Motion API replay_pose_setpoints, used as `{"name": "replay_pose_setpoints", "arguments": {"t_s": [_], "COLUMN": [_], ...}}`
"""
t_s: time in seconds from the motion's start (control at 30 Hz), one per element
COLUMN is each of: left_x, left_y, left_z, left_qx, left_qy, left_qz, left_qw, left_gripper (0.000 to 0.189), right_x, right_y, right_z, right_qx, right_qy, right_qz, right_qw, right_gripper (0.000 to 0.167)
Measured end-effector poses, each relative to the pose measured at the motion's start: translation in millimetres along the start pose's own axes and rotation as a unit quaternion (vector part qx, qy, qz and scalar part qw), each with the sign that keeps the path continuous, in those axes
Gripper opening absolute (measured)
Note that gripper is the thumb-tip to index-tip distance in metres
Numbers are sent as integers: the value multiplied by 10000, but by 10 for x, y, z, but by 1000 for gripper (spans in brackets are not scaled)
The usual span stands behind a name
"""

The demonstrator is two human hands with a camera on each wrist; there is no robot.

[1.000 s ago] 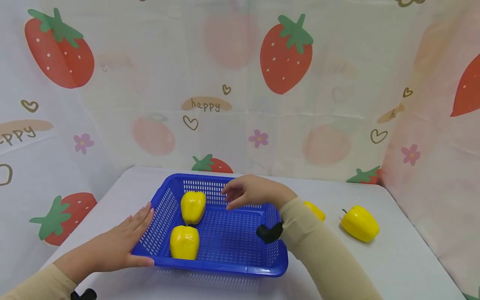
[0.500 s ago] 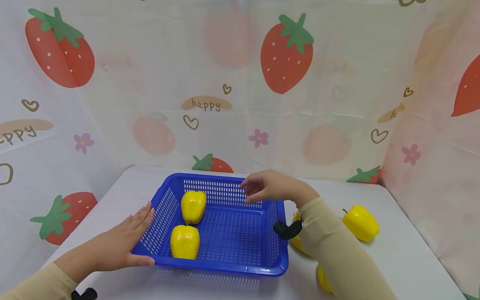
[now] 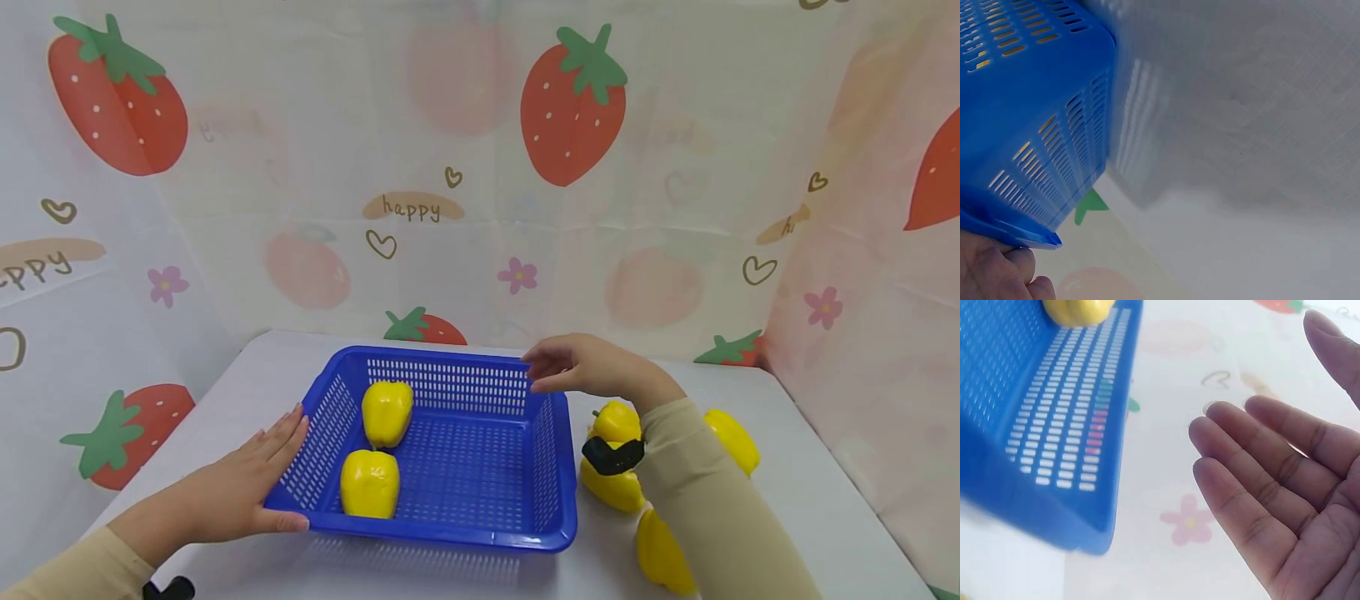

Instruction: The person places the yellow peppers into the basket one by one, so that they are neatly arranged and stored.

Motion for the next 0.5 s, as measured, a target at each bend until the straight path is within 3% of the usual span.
{"name": "replay_pose_setpoints", "arguments": {"t_s": [0.5], "left_x": [13], "left_y": [4], "left_z": [-12], "left_qx": [13], "left_qy": [51], "left_qz": [-8], "left_qw": [10000], "left_gripper": [118], "right_x": [512], "right_y": [400], "right_z": [-261], "right_qx": [536], "right_qy": [-57], "right_qz": [430], "right_qw": [9976], "right_gripper": [43]}}
Point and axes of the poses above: each hand's wrist, its own y-axis away from the middle knuckle, its own z-axis out of the palm, x = y × z, the point moved 5 cm from there along -y, towards the middle knuckle, and after that the axes turned 13 degrees about z, right-handed, at the moved point
